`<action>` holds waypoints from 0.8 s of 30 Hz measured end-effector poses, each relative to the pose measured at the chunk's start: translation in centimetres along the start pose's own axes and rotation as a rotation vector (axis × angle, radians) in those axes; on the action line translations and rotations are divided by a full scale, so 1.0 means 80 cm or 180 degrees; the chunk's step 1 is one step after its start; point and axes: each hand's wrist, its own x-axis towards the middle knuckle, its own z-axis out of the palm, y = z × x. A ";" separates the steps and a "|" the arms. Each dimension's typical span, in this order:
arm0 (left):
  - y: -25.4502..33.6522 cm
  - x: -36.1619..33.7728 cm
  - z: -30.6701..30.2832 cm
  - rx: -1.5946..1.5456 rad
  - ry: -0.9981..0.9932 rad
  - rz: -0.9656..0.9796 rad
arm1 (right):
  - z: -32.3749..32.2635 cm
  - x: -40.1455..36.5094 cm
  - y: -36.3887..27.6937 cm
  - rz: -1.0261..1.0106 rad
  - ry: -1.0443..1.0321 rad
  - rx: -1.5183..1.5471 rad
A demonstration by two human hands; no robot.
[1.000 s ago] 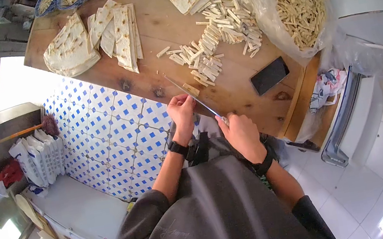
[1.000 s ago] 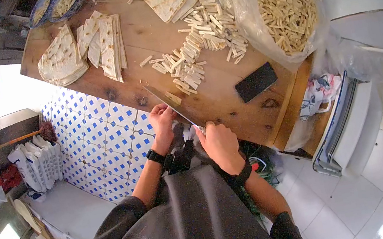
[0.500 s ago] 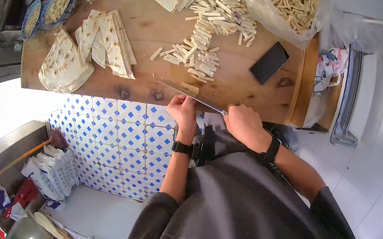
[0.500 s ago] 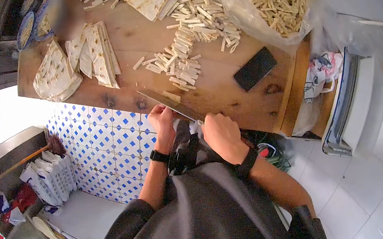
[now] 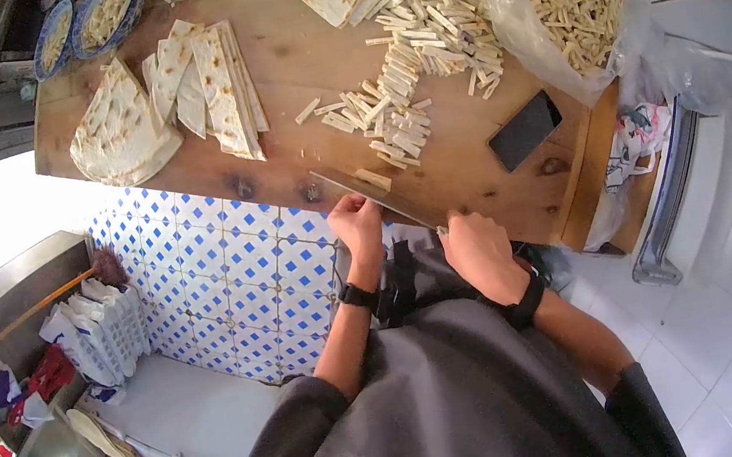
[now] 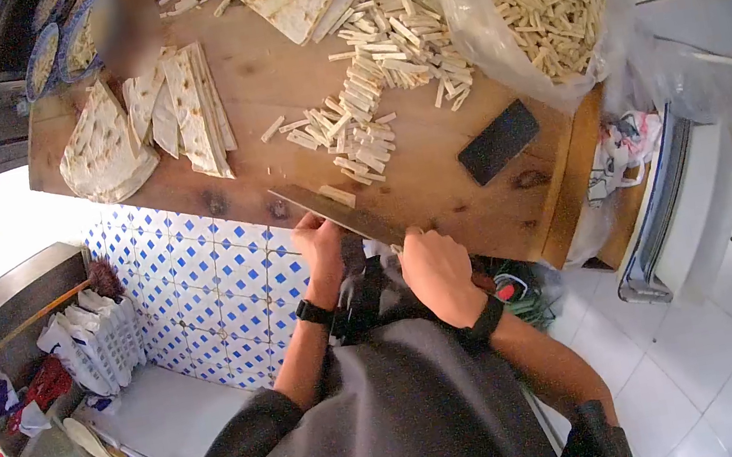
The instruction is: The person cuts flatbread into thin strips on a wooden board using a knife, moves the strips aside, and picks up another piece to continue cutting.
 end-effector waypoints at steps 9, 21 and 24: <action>0.014 -0.004 0.000 0.0217 -0.0010 -0.0008 | 0.001 0.000 -0.006 0.0183 -0.0051 0.0001; 0.020 -0.001 0.005 0.0358 -0.0040 -0.0064 | -0.015 0.010 -0.013 0.0338 -0.0264 0.0185; 0.023 -0.001 0.003 0.0468 -0.0075 -0.0078 | -0.019 0.016 -0.021 0.0332 -0.0326 0.0134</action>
